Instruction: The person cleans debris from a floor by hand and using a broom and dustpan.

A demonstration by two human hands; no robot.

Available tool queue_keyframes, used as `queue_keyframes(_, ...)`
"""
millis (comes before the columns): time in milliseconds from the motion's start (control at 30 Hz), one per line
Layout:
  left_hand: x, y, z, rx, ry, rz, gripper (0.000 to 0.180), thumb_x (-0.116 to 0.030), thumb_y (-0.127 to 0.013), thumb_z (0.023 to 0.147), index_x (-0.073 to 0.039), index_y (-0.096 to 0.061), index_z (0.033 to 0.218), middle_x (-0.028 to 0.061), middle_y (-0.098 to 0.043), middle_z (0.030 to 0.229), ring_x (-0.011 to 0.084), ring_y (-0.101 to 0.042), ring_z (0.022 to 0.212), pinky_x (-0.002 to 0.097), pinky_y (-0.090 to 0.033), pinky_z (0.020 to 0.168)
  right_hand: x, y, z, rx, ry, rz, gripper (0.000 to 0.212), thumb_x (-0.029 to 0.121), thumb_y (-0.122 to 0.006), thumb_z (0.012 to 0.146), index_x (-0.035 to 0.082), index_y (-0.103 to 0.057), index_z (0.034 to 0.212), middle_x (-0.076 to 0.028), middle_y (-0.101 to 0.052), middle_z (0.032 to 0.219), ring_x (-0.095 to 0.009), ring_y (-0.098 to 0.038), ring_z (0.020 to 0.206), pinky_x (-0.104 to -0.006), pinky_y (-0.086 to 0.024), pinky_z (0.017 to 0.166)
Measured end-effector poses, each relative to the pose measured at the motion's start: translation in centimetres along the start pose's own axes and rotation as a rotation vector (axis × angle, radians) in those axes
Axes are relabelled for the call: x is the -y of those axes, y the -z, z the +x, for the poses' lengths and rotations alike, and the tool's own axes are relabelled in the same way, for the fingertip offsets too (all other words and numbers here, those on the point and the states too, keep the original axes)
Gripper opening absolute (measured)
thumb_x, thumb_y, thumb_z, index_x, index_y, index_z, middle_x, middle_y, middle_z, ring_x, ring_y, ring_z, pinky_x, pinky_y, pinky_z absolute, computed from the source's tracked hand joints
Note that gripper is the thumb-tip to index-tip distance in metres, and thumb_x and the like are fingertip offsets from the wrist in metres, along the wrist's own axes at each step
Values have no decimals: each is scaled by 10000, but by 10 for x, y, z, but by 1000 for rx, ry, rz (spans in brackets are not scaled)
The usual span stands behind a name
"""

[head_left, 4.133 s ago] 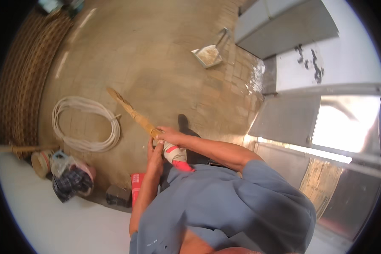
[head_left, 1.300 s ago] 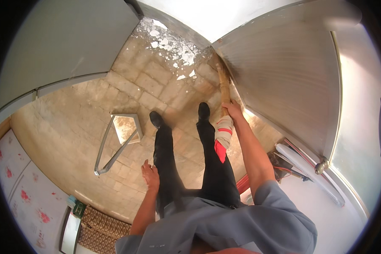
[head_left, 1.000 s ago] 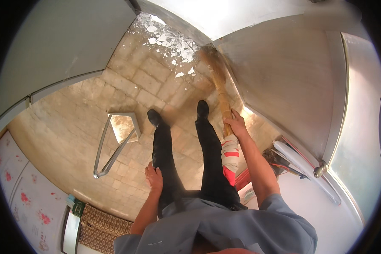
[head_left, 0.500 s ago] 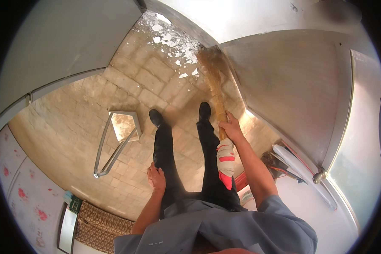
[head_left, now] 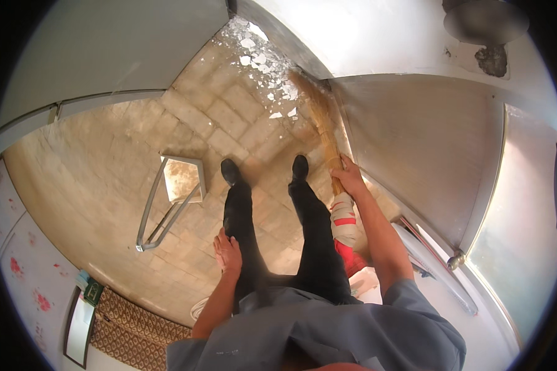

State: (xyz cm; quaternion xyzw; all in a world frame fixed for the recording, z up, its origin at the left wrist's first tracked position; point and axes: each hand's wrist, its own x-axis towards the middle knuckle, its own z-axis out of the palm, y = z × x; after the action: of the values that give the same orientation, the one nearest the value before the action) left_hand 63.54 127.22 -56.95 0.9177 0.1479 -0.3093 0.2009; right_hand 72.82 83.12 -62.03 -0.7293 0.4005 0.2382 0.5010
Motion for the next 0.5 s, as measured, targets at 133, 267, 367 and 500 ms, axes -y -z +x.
queue_keyframes(133,8,2,9,-56,-13,-28,489,-95,-610,904,-38,-488,1374,180,-589,1060,383,-554,1042,492,-456,913,29,-3,36,-18,46,-148,822,195,-740,760,-82,-414,1463,-263,-607,1315,-312,-616,1189,-363,-466,1012)
queue_keyframes(267,1,-4,8,-36,73,-72,487,-89,-609,900,-23,-494,1369,172,-594,1031,368,-555,1029,481,-451,916,31,-9,76,111,31,-159,696,174,-731,775,-62,-503,1389,-159,-681,1101,-225,-653,975,-334,-527,846)
queue_keyframes(367,-3,-22,-15,-66,128,-36,493,-93,-605,898,-17,-492,1371,172,-595,1031,367,-555,1024,481,-446,924,35,-21,52,154,72,-122,722,185,-746,772,-81,-494,1395,-156,-681,1132,-224,-649,1013,-332,-520,871)
queue_keyframes(500,-26,-36,-13,-42,126,-24,496,-102,-597,898,-24,-484,1374,187,-599,1047,386,-548,1022,492,-435,938,20,20,45,107,58,-36,812,196,-747,782,-92,-416,1465,-189,-654,1220,-227,-642,1064,-322,-503,925)
